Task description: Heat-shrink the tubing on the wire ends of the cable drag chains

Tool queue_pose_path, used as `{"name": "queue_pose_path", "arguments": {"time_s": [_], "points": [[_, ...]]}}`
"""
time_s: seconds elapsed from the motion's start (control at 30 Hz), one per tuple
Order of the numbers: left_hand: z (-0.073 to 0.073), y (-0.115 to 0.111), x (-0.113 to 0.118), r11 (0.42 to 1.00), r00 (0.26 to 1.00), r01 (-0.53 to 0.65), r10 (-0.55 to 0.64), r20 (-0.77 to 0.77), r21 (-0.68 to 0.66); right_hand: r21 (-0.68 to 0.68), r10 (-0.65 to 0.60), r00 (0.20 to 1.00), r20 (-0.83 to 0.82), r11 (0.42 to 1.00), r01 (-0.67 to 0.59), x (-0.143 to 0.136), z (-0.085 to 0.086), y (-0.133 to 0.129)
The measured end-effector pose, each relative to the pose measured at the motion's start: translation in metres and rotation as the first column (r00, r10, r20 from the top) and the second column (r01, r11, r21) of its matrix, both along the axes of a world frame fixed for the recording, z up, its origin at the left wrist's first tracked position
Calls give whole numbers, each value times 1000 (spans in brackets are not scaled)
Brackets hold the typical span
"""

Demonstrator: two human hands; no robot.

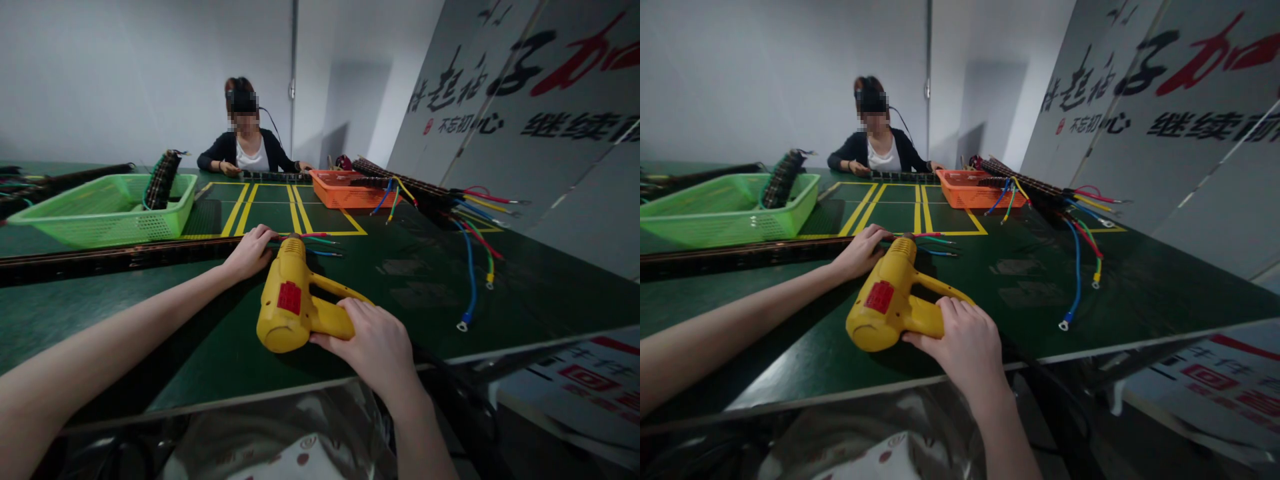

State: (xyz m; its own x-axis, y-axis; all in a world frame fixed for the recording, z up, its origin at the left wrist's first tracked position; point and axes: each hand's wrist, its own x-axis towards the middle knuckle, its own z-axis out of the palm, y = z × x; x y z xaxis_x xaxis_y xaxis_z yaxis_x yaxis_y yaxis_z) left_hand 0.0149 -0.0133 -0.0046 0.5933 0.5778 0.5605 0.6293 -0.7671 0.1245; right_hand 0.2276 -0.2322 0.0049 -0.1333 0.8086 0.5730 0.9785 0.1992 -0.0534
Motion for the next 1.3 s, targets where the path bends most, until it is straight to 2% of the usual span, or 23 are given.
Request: {"name": "queue_pose_path", "arguments": {"time_s": [0.2,0.4,0.47,0.63,0.7,0.8,0.93,1.1,1.3], "points": [[-3,1,-2,1000,998,-21,22,-54,22,32,-50,998,33,998,49,13,-2,-5],[1,-2,3,996,989,-44,54,-136,71,74,-86,993,78,994,81,27,-2,-12],[3,-4,9,995,981,-2,21,-194,96,97,-99,991,89,991,90,33,-3,-14],[9,-9,37,977,934,202,-170,-314,73,160,-204,971,126,970,183,46,-6,-20],[11,-12,49,969,931,222,-177,-320,110,172,-243,961,134,960,219,49,-7,-21],[13,-14,60,971,951,182,-135,-278,153,170,-264,957,120,955,243,52,-8,-22],[10,-11,63,982,942,175,-146,-301,69,198,-266,959,100,950,243,52,-6,-22],[8,-7,63,980,926,198,-190,-327,-11,191,-206,972,116,965,181,50,-4,-23],[19,-5,66,987,928,157,-162,-336,-41,147,-204,973,109,971,187,50,-5,-22]]}}
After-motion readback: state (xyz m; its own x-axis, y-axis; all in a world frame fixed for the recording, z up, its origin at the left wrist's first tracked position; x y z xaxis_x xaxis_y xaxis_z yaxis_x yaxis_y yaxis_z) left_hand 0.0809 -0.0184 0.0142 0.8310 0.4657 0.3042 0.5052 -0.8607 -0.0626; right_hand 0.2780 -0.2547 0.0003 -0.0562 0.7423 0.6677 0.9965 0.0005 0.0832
